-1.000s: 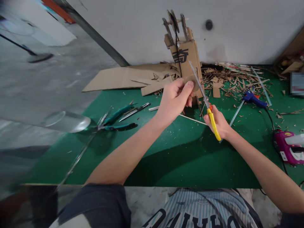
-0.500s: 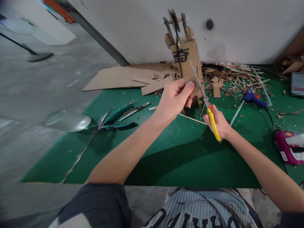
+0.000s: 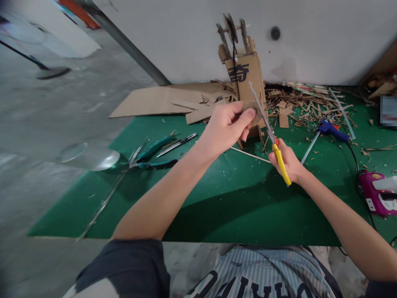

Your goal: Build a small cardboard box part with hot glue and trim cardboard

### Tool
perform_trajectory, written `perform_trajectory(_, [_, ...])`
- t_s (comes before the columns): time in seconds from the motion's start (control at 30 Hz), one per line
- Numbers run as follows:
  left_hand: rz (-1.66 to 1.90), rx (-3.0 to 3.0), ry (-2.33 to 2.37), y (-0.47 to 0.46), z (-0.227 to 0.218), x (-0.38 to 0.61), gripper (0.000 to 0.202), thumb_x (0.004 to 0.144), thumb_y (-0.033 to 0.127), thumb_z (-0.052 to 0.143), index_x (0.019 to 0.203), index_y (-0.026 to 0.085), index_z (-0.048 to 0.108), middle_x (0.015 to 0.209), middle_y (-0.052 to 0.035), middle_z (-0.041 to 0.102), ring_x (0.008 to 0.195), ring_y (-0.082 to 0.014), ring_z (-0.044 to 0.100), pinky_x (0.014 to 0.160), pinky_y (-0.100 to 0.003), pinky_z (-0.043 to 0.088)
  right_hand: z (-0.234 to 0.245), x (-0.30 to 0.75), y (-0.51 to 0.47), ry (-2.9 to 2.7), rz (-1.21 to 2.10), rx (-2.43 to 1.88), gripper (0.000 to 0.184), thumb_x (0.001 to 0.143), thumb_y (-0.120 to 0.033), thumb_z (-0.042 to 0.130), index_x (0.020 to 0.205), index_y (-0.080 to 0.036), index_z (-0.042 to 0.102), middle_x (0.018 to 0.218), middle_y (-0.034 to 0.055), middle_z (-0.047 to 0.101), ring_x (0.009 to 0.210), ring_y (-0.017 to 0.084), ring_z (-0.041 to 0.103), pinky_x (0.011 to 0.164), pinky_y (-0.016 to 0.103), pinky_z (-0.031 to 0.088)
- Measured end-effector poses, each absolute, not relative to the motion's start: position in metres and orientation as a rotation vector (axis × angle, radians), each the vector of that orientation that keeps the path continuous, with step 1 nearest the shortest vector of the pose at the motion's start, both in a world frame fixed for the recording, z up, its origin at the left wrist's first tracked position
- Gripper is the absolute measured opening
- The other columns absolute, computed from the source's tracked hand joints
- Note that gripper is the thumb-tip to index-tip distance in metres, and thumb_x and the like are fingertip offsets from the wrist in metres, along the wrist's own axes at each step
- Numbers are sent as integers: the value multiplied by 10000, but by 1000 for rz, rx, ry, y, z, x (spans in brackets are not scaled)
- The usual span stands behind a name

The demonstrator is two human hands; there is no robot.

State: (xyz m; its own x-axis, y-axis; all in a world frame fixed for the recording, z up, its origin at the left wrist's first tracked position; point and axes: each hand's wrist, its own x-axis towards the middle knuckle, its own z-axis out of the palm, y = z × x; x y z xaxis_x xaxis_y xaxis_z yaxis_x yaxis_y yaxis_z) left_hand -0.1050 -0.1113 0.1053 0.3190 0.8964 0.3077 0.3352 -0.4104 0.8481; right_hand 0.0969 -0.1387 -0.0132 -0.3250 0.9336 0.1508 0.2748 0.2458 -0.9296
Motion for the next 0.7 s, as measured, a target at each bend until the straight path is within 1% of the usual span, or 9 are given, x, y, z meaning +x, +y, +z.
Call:
perform_trajectory(0.07, [1035, 1931, 1076, -111, 105, -105, 378, 1018, 318, 525, 670, 233, 405, 499, 57, 474, 419, -89, 512, 444, -243, 368, -15, 98, -140, -1757, 1167, -1052, 582, 865, -817, 479, 994, -252, 423, 798, -31, 428, 611, 109, 373, 533, 285, 312])
perform_trajectory(0.13, [1022, 1958, 1077, -110, 103, -104, 385, 1014, 318, 526, 663, 237, 390, 490, 58, 462, 411, -93, 506, 439, -251, 351, -16, 98, -141, -1751, 1201, -1022, 560, 877, -796, 490, 1017, -259, 417, 787, -43, 414, 595, 103, 355, 523, 281, 298])
perform_trajectory(0.3, [1034, 1974, 1078, -109, 101, -104, 411, 1018, 364, 523, 658, 239, 368, 499, 56, 449, 423, -93, 511, 442, -249, 342, -18, 97, -138, -1746, 1121, -1085, 578, 852, -807, 507, 968, -249, 417, 794, -32, 421, 611, 105, 352, 512, 279, 277])
perform_trajectory(0.4, [1026, 1986, 1080, -109, 103, -106, 426, 1014, 395, 539, 656, 237, 369, 507, 56, 442, 424, -88, 504, 452, -246, 348, -21, 98, -135, -1769, 1088, -1109, 563, 861, -788, 503, 965, -239, 433, 808, -16, 450, 634, 112, 386, 526, 282, 300])
perform_trajectory(0.47, [1020, 1998, 1083, -109, 104, -108, 416, 1015, 370, 538, 657, 234, 375, 514, 57, 433, 422, -86, 504, 455, -247, 347, -22, 99, -133, -1776, 1073, -1110, 562, 857, -781, 515, 965, -233, 450, 815, -8, 466, 643, 115, 409, 536, 285, 316])
perform_trajectory(0.57, [1010, 2020, 1090, -109, 108, -111, 392, 1014, 328, 531, 662, 231, 390, 522, 55, 434, 423, -87, 509, 455, -246, 344, -22, 101, -132, -1782, 1065, -1127, 572, 844, -789, 533, 955, -232, 461, 787, -11, 465, 626, 115, 407, 527, 285, 317])
perform_trajectory(0.7, [1000, 2036, 1107, -110, 109, -112, 415, 1000, 346, 566, 646, 224, 388, 513, 55, 427, 433, -83, 507, 447, -230, 341, -21, 100, -133, -1777, 1074, -1135, 586, 831, -807, 540, 923, -234, 464, 782, -9, 460, 617, 112, 391, 503, 275, 303])
